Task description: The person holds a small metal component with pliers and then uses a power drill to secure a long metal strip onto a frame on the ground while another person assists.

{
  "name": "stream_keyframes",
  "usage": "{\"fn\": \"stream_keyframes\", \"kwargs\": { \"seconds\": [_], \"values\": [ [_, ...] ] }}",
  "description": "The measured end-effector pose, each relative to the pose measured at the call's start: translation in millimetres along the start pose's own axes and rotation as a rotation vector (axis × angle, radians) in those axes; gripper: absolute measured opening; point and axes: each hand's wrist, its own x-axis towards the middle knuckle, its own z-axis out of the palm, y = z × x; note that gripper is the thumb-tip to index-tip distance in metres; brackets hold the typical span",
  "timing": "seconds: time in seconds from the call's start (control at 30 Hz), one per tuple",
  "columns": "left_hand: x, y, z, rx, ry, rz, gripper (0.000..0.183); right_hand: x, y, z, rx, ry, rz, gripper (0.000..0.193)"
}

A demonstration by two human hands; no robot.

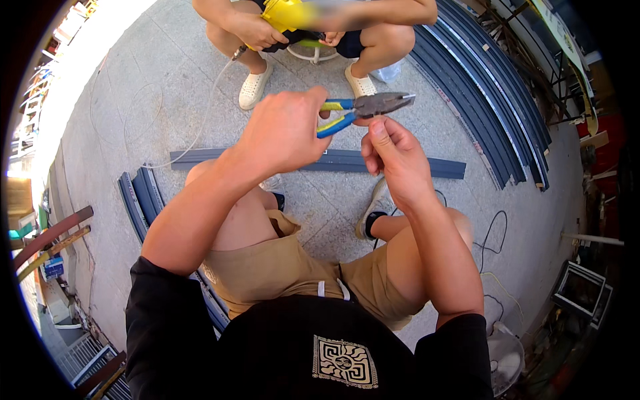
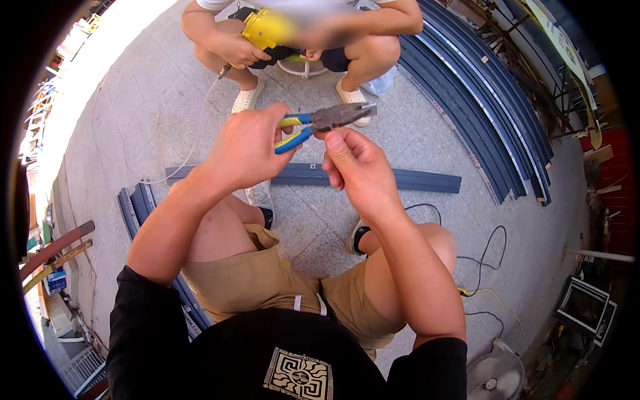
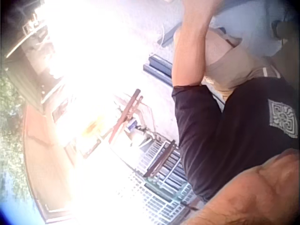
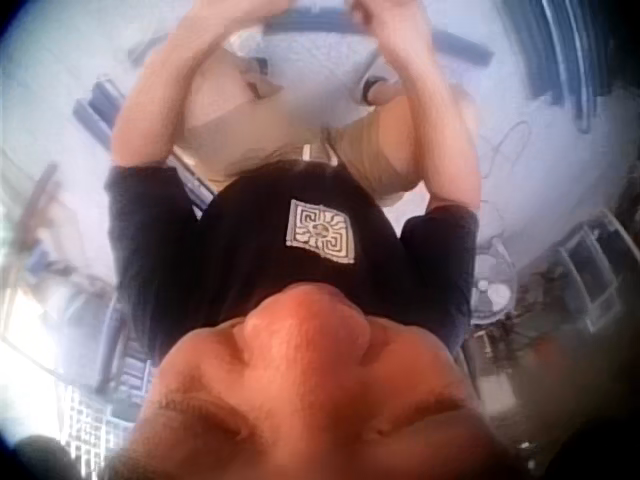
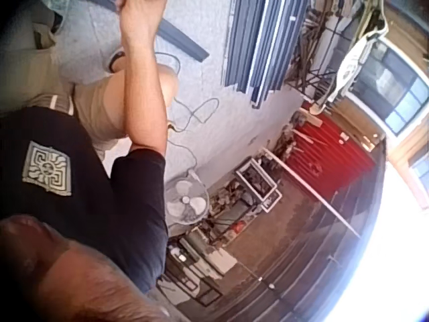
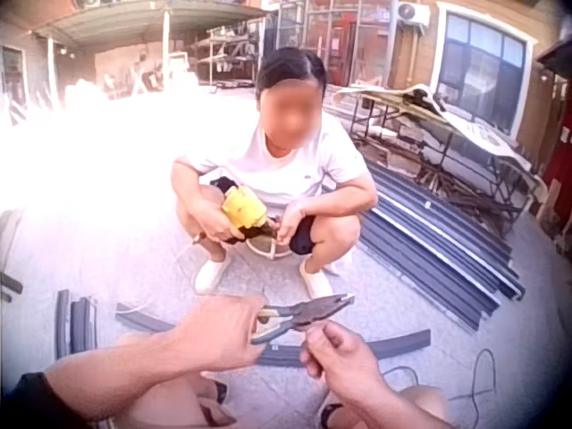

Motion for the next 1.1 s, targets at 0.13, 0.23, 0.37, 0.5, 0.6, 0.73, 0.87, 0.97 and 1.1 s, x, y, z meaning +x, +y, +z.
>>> {"fn": "stream_keyframes", "kwargs": {
  "seconds": [0.13, 0.23, 0.37, 0.5, 0.6, 0.73, 0.87, 0.97, 1.1],
  "values": [
    [0.3, -29.0, -5.2, 0.040, 0.091, -0.058, 0.034, -3.0, 8.2, -14.9, -0.127, 0.045, 0.124, 0.043],
    [-5.9, -37.4, -0.2, 0.070, 0.042, -0.074, 0.033, -12.3, 5.6, -27.8, -0.138, 0.105, 0.107, 0.040],
    [-13.3, -37.1, 5.8, 0.131, -0.037, -0.084, 0.033, -21.2, -2.3, -40.9, -0.102, 0.179, 0.044, 0.037],
    [-15.6, -32.3, 6.1, 0.121, -0.045, -0.047, 0.031, -25.7, -5.0, -44.0, -0.093, 0.197, 0.002, 0.034],
    [-14.7, -31.1, 7.2, 0.203, -0.105, -0.050, 0.028, -29.7, -10.7, -49.1, -0.090, 0.209, -0.030, 0.032],
    [-16.1, -38.8, 13.0, 0.237, -0.107, 0.004, 0.024, -35.3, -13.2, -64.8, -0.037, 0.268, -0.091, 0.031],
    [-15.5, -59.1, 22.1, 0.242, -0.096, -0.006, 0.023, -37.4, -11.5, -76.4, 0.028, 0.291, -0.155, 0.031],
    [-12.7, -46.1, 21.4, 0.230, -0.163, -0.063, 0.024, -41.0, -13.2, -82.3, 0.047, 0.302, -0.185, 0.031],
    [-13.4, -47.6, 23.0, 0.284, -0.238, 0.003, 0.025, -49.9, -31.5, -114.5, 0.118, 0.307, -0.311, 0.030]
  ]
}}
